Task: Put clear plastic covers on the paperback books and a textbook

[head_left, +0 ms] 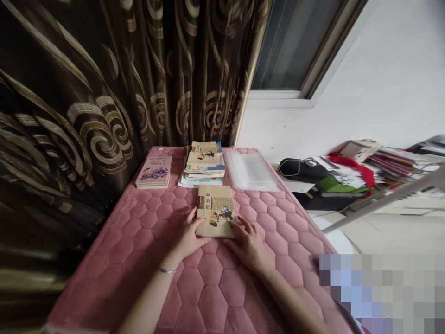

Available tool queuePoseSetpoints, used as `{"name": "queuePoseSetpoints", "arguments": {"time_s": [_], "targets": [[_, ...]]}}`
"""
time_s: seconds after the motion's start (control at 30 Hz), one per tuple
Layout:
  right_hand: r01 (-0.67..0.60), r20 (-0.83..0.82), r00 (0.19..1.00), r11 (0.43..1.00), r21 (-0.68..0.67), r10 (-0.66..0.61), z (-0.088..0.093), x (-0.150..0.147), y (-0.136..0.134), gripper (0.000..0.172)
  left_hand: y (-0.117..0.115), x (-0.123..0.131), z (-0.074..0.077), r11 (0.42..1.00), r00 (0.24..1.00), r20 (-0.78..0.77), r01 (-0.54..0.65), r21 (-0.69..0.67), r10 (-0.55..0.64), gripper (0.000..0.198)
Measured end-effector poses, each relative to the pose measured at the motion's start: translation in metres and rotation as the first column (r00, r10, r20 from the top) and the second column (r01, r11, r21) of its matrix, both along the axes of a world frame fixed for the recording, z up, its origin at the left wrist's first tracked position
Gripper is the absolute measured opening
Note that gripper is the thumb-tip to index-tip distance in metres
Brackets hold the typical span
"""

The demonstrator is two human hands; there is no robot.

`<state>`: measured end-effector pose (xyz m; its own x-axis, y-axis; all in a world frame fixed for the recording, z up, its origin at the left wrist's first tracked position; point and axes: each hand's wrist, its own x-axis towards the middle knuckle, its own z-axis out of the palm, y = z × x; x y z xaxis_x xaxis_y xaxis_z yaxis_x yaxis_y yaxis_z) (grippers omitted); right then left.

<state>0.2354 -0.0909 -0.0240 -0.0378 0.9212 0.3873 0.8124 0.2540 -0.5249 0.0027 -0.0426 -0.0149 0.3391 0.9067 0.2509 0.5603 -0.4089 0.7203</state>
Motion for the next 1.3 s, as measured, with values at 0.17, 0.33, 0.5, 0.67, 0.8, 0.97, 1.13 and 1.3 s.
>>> {"name": "queuePoseSetpoints", "arguments": {"time_s": [0.17,0.33,0.5,0.67,0.8,0.97,1.13,1.3], "targets": [[0.065,0.059,0.996,0.997,0.034,-0.067,-0.001,-0.027,-0.001,0.042,-0.012,0.020,0.008,0.997,0.996,-0.090,0.013,0.077,-0.006,0.034],[0.059,0.063,0.996,0.998,0.008,-0.060,-0.001,-0.031,0.002,0.031,-0.007,0.017,0.003,0.996,0.997,-0.074,0.029,0.085,-0.023,0.026],[0.057,0.063,0.996,0.998,-0.029,-0.055,-0.003,-0.015,0.000,0.030,0.003,-0.004,0.000,0.995,0.995,0.031,0.098,0.005,-0.098,0.024],[-0.042,-0.024,0.999,0.994,-0.105,0.040,0.000,0.009,-0.002,0.031,0.013,-0.025,0.002,0.987,0.984,0.094,0.155,-0.038,-0.151,0.028],[-0.133,-0.095,0.988,0.985,-0.112,0.123,0.001,0.022,-0.002,0.032,0.014,-0.028,0.007,0.982,0.980,0.105,0.178,-0.069,-0.170,0.028],[-0.157,-0.115,0.983,0.979,-0.129,0.142,-0.005,0.026,0.000,0.034,0.015,-0.029,0.007,0.978,0.978,0.127,0.179,-0.109,-0.165,0.027],[-0.151,-0.111,0.984,0.983,-0.104,0.140,-0.005,0.027,-0.001,0.033,0.014,-0.028,0.005,0.981,0.978,0.124,0.178,-0.081,-0.167,0.028],[-0.045,0.020,0.999,0.995,-0.089,0.047,0.003,0.005,-0.004,0.035,0.001,-0.004,0.002,0.991,0.993,-0.009,0.117,0.067,-0.116,0.034]]}}
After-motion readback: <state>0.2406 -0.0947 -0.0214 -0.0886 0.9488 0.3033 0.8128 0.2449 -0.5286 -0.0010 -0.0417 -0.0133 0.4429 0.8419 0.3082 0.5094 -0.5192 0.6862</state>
